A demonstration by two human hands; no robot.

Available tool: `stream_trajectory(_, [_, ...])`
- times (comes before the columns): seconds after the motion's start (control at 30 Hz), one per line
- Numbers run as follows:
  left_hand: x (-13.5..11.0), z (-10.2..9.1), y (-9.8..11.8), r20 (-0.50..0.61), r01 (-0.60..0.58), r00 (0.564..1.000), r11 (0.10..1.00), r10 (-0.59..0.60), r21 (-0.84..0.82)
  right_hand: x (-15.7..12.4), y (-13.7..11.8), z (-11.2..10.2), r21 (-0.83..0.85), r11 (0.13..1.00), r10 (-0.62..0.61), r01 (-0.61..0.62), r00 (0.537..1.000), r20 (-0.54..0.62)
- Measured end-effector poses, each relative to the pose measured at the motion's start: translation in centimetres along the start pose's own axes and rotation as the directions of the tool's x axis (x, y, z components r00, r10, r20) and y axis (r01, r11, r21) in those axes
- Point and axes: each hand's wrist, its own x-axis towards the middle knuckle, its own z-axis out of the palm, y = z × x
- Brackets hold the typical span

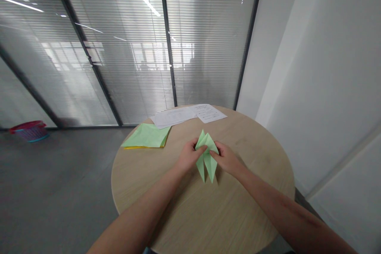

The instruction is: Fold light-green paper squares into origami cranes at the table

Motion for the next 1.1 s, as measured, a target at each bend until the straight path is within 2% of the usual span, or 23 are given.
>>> stream_trajectory(0.17, [0.0, 0.1, -0.1, -0.035, 0.013, 0.999, 0.998, -0.011, 0.068, 0.1, 0.2, 0.3, 0.136, 0.991, 0.005, -0.001, 1.0, -0.029])
stream_trajectory(0.27, [0.0, 0.1, -0.1, -0.044, 0.004, 0.999, 0.999, -0.002, 0.05, 0.1, 0.3, 0.4, 0.163, 0.987, -0.006, 0.008, 1.0, -0.013])
stream_trajectory(0.4, [0.0, 0.1, -0.2, -0.047, -0.009, 0.999, 1.0, 0.01, 0.009, -0.2, 0.0, 0.3, 0.074, 0.997, -0.025, 0.025, 1.0, 0.008])
stream_trajectory(0.63, [0.3, 0.0, -0.7, -0.146, 0.036, 0.989, 0.999, -0.031, 0.029, -0.6, -0.4, 0.4, -0.043, 0.994, -0.101, 0.102, 0.995, 0.028])
stream_trajectory(0.77, [0.3, -0.1, -0.7, -0.181, 0.043, 0.982, 0.998, -0.05, -0.042, -0.8, -1.1, 0.1, -0.03, 0.986, -0.163, 0.166, 0.984, 0.065])
stream_trajectory(0.9, [0.2, -0.1, -0.6, -0.181, 0.036, 0.983, 0.998, -0.045, -0.049, -0.9, -1.6, -0.1, -0.01, 0.976, -0.217, 0.218, 0.975, 0.051])
stream_trajectory(1.0, [0.2, -0.2, -0.5, -0.19, 0.027, 0.981, 0.998, -0.036, -0.051, -0.8, -1.2, 0.1, 0.055, 0.989, -0.139, 0.136, 0.989, 0.055])
stream_trajectory(1.1, [0.1, -0.2, -0.3, -0.203, 0.019, 0.979, 0.998, -0.031, -0.064, -0.7, -0.7, 0.5, 0.212, 0.977, -0.045, 0.03, 0.997, 0.067])
